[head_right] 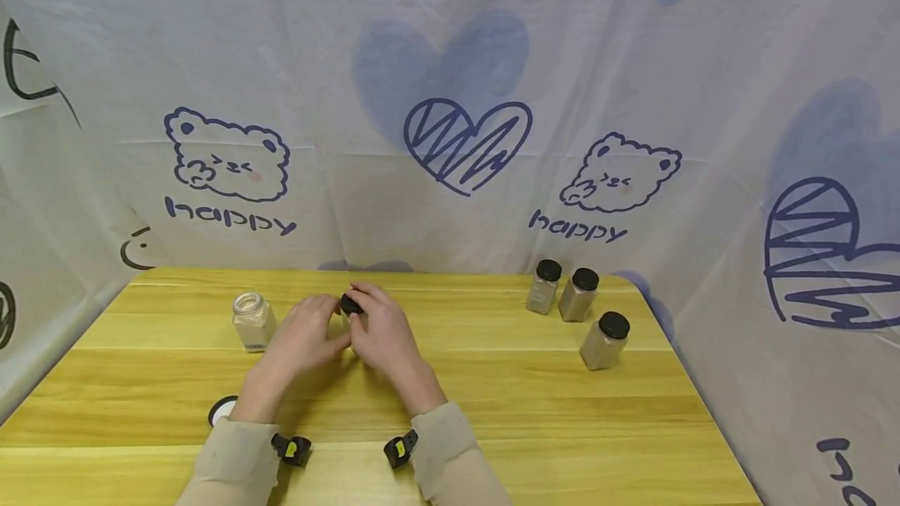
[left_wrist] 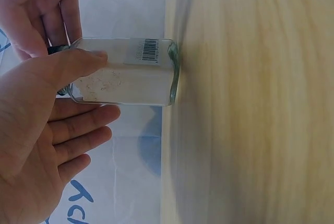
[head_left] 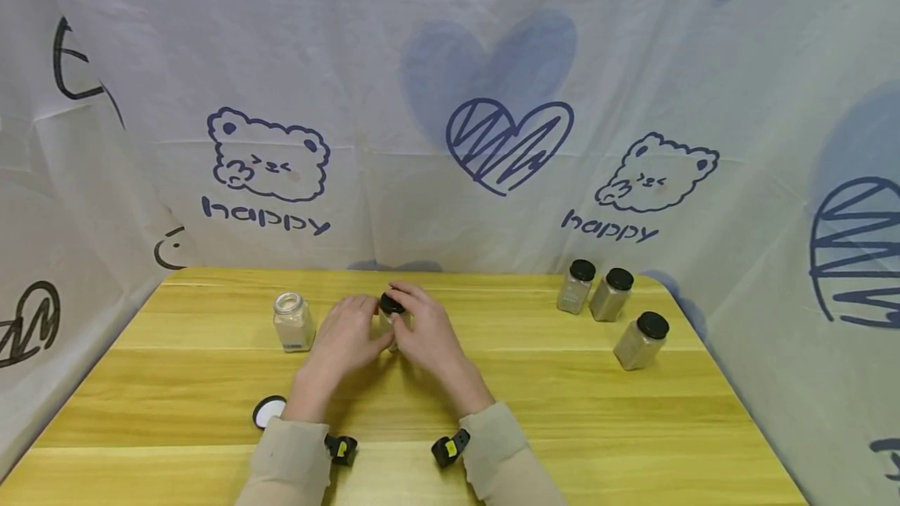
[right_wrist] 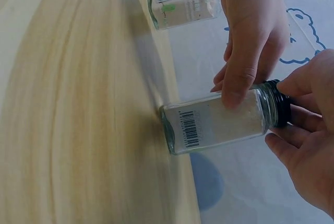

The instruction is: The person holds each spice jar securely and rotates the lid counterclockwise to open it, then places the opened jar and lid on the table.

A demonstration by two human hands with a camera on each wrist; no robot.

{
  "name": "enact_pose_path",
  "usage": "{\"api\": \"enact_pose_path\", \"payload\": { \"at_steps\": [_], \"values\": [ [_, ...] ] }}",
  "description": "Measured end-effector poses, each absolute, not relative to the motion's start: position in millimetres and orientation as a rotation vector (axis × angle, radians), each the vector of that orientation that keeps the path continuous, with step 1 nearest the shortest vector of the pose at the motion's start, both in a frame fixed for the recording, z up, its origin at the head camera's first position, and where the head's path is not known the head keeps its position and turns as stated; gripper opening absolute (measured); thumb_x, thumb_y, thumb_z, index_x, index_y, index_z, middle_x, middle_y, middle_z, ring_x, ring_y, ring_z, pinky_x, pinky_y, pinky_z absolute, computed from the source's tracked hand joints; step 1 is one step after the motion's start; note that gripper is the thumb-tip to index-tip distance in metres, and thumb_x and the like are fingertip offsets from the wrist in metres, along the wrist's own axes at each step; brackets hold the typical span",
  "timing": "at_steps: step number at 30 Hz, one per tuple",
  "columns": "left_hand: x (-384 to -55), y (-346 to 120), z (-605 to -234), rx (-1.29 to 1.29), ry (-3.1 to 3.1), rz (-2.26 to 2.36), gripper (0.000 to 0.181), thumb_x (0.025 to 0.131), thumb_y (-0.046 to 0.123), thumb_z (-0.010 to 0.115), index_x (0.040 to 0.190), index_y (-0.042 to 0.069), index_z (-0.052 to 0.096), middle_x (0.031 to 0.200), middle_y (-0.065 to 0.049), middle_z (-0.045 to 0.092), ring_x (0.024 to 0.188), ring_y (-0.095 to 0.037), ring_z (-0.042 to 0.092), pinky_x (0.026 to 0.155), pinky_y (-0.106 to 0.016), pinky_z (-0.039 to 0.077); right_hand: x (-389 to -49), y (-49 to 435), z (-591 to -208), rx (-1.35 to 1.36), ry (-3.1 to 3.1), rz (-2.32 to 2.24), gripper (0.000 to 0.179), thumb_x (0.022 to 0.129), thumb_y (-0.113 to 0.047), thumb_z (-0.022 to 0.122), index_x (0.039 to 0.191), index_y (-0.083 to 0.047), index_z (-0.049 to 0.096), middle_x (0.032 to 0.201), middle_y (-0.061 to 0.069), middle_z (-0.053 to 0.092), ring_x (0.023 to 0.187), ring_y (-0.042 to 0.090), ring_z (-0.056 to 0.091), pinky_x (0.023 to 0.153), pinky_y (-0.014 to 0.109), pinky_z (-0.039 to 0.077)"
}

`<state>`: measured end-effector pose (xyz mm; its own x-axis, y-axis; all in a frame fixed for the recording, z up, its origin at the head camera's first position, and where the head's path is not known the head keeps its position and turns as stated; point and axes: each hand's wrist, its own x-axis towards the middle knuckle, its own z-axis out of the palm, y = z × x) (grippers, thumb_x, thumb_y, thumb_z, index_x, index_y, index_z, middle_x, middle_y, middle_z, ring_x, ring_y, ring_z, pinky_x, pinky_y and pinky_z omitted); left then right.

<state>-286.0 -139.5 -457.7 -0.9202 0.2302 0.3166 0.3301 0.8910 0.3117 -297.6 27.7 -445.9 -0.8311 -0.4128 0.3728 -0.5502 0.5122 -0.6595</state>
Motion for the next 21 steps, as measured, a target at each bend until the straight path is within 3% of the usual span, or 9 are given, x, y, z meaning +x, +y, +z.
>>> {"api": "enact_pose_path", "payload": {
  "at_steps": [9, 14, 21],
  "values": [
    [-286.4, -139.8, -457.9, -0.429, -2.765, -0.528, 0.045, 0.086, 0.024, 0.082, 0.117, -0.005, 0.067, 0.113, -0.019, 0.069, 0.111, -0.039, 0.062, 0.107, -0.054, 0.048, -296.1, 26.5, -448.3, 0.731, -2.517, 1.221, 0.040, 0.100, -0.015, 0.070, 0.138, -0.002, 0.064, 0.145, 0.013, 0.054, 0.132, 0.032, 0.055, 0.108, 0.044, 0.052],
    [-285.5, -139.7, -457.1, -0.429, -2.772, -0.526, 0.045, 0.087, 0.025, 0.083, 0.117, -0.004, 0.067, 0.113, -0.018, 0.069, 0.110, -0.038, 0.062, 0.107, -0.054, 0.048, -296.4, 25.9, -449.7, 0.719, -2.510, 1.172, 0.036, 0.099, -0.013, 0.073, 0.133, -0.003, 0.067, 0.137, 0.014, 0.057, 0.128, 0.033, 0.055, 0.106, 0.045, 0.052],
    [-285.2, -139.8, -456.6, -0.422, -2.787, -0.523, 0.045, 0.089, 0.027, 0.082, 0.118, -0.004, 0.067, 0.115, -0.018, 0.069, 0.112, -0.038, 0.063, 0.109, -0.054, 0.047, -297.3, 25.4, -449.5, 0.762, -2.537, 1.145, 0.037, 0.101, -0.007, 0.067, 0.137, -0.003, 0.065, 0.142, 0.013, 0.058, 0.134, 0.034, 0.052, 0.109, 0.045, 0.051]
  ]
}}
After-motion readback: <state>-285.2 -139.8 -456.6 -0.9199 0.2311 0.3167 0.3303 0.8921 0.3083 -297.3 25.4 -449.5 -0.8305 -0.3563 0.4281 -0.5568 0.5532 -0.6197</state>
